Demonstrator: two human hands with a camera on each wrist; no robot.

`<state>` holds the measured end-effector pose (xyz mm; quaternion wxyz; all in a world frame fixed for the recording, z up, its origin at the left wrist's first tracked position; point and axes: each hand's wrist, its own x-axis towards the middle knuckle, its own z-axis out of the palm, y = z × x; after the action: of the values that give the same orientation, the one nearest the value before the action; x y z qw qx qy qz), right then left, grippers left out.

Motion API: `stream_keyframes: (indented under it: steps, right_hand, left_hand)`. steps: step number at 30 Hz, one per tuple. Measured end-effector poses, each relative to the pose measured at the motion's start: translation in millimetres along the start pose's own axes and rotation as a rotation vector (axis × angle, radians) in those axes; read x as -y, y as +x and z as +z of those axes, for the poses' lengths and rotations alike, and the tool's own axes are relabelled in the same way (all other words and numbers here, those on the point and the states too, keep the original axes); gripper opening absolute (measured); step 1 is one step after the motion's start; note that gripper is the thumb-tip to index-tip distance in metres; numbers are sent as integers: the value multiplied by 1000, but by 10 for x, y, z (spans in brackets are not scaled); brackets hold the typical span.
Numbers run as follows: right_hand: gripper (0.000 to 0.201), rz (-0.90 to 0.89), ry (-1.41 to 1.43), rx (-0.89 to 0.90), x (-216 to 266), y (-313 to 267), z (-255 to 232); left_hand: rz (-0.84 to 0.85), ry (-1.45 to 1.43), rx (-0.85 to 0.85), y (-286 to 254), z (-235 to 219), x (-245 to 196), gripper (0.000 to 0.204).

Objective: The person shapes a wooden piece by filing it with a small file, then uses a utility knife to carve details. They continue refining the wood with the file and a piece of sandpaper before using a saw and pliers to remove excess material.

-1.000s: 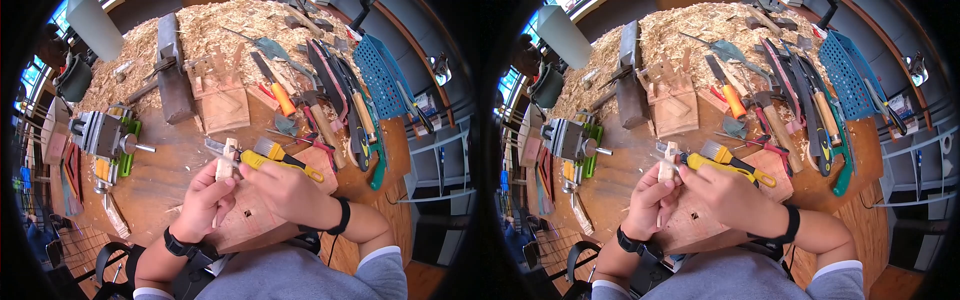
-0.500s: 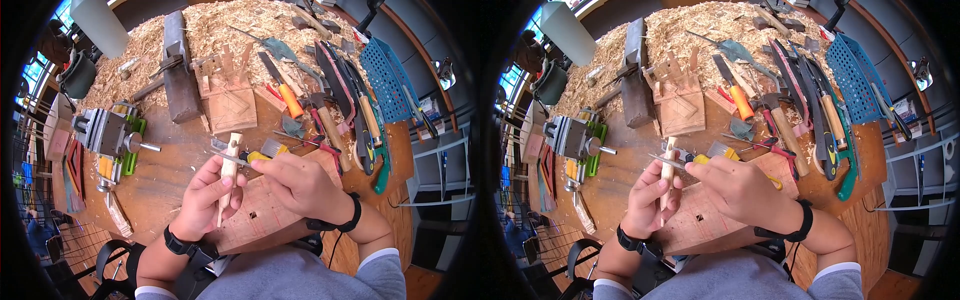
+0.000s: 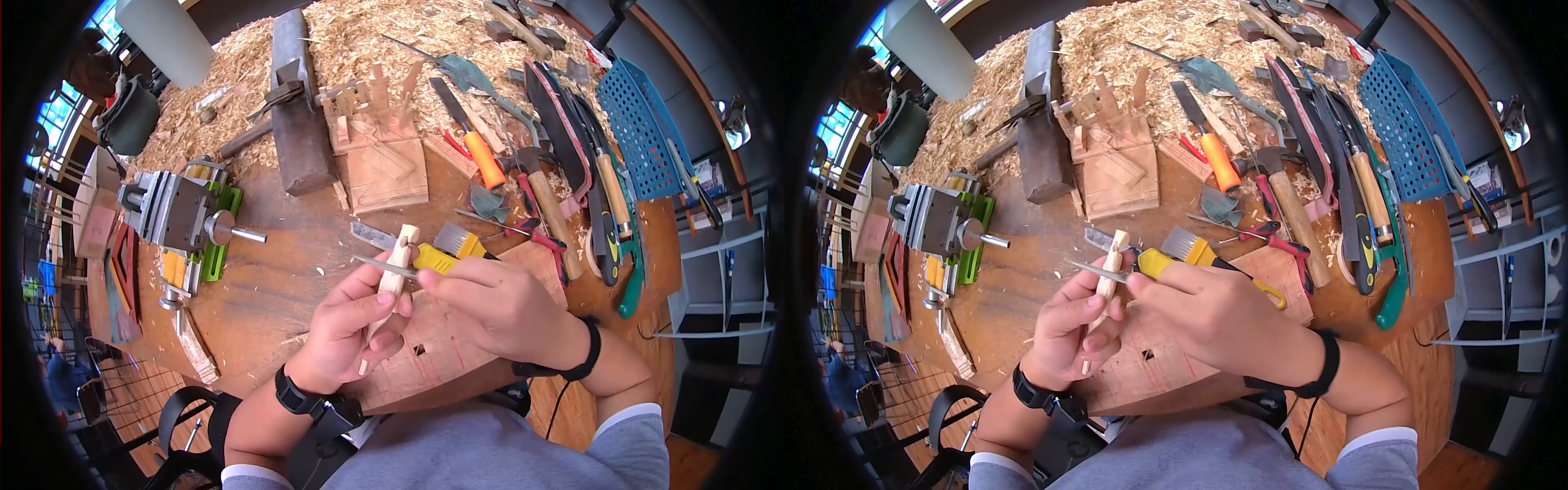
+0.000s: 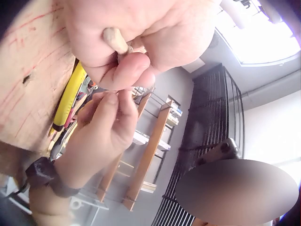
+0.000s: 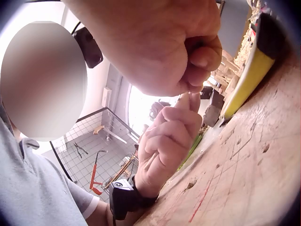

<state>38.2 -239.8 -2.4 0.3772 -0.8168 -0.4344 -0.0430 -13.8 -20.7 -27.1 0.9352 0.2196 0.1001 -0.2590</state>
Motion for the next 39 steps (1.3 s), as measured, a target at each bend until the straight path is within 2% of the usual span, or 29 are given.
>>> stream_keyframes:
  steps: [4, 9, 11, 12, 13, 15, 16, 17, 18, 19, 22, 23, 25, 29, 31, 37, 39]
  right_hand:
    - [42, -44, 16, 8, 13, 2, -2]
    - [44, -26, -38, -41, 19, -3, 60]
    - [46, -52, 141, -64, -20, 116, 128]
    - [40, -14, 219, -71, -28, 140, 96]
    - [40, -21, 224, -72, 0, 156, 31]
    - [31, 238, 432, -115, 67, 185, -93]
    - [28, 229, 552, -134, 41, 171, -43]
    - [28, 230, 554, -141, 38, 153, -32]
    - [30, 236, 529, -73, 33, 135, -34]
    - [31, 244, 503, -3, 29, 126, -36]
    - [36, 211, 475, 59, 38, 154, -40]
    - [36, 211, 478, 61, 12, 144, -11]
    - [40, 72, 343, 7, -60, 117, 58]
    - [44, 87, 358, 30, -47, 80, 77]
    - [44, 60, 225, 53, -25, 112, 60]
    - [42, 28, 109, 48, 15, 92, 48]
    - [43, 32, 108, 45, -3, 84, 46]
  left_hand:
    - [4, -74, -7, -11, -23, 8, 56]
    - [14, -88, 97, 6, -58, -43, 53]
    - [-8, -88, 86, 30, -50, -30, 54]
    - [15, -90, 107, 24, -42, -47, 56]
    - [39, -94, 124, 7, -44, -66, 58]
    - [61, -16, 119, -19, -48, -74, 58]
    - [64, 61, 121, -18, -42, -69, 59]
    - [64, 139, 128, -4, -31, -68, 60]
    - [67, 157, 87, -11, 12, -70, 59]
    - [65, 160, 88, -9, 32, -85, 59]
    - [45, 129, 41, -15, 34, -97, 59]
    - [35, 117, 51, -16, 16, -91, 59]
    - [27, 106, 60, -13, -9, -85, 59]
    - [-19, 67, 39, -7, -15, -76, 53]
    - [-38, 49, 35, -2, -16, -64, 51]
    - [-61, 7, 0, -7, -5, -43, 48]
    - [-53, 73, -22, 9, 18, -44, 48]
